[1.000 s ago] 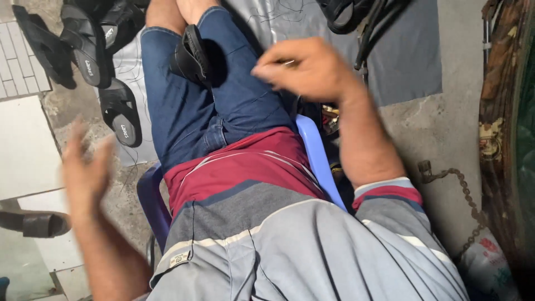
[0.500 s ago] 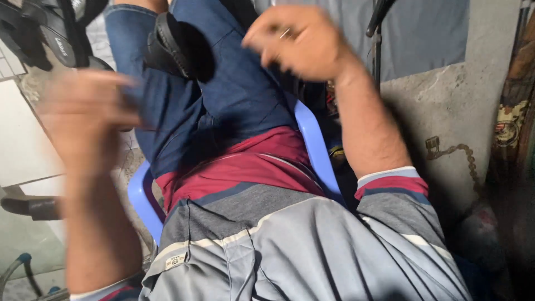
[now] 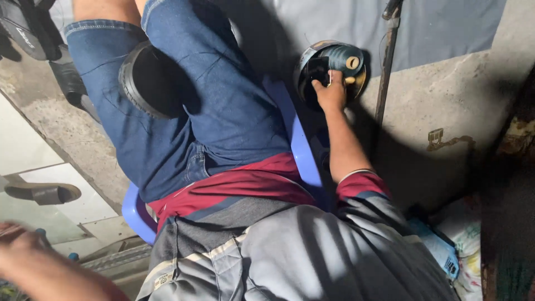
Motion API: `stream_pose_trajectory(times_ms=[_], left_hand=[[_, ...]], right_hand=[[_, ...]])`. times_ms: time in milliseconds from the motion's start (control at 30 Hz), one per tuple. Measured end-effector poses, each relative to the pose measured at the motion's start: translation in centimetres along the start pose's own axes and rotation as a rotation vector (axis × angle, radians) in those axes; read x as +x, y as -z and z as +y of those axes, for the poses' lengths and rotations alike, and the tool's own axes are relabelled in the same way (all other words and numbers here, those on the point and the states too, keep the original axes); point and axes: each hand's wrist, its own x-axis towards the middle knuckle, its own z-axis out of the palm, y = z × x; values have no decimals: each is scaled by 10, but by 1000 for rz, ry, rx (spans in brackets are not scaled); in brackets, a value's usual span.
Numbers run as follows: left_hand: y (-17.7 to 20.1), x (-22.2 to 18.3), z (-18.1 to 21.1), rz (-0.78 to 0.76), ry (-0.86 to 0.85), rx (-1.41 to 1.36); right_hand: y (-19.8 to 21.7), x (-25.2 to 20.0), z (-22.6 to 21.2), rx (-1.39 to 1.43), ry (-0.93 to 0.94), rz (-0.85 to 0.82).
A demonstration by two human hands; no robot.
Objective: The person is hand-stitching the sole of a black shoe using a needle and thread while sitting on a chair.
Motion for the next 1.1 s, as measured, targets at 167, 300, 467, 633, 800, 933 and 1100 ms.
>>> stream_pose_trajectory(times_ms=[167,300,467,633,800,933,1100], left_hand=[[-70,-161,-84,-68,-213,150],[-106,-202,-102,-242,-368,404],[-143,-276,-112,-314,-403,552],[-143,-295,-127,-451,-427,696],[-136,-309,-135,-578,-465,751],[-129,-313,-136,-872,-645,811],[-133,-324,-144,-924,-575,796]], right_hand=[[3,-16,-25,-77,125,12],[3,-19,-35,-72,30,34],[-7,-16,-40,-101,66,133],[-9,-10,-34,-136,35,92],[-18,-18,-15,-113,4,136],[-26,-45,-2,52,112,126],[-21,-65,4,52,-47,90]])
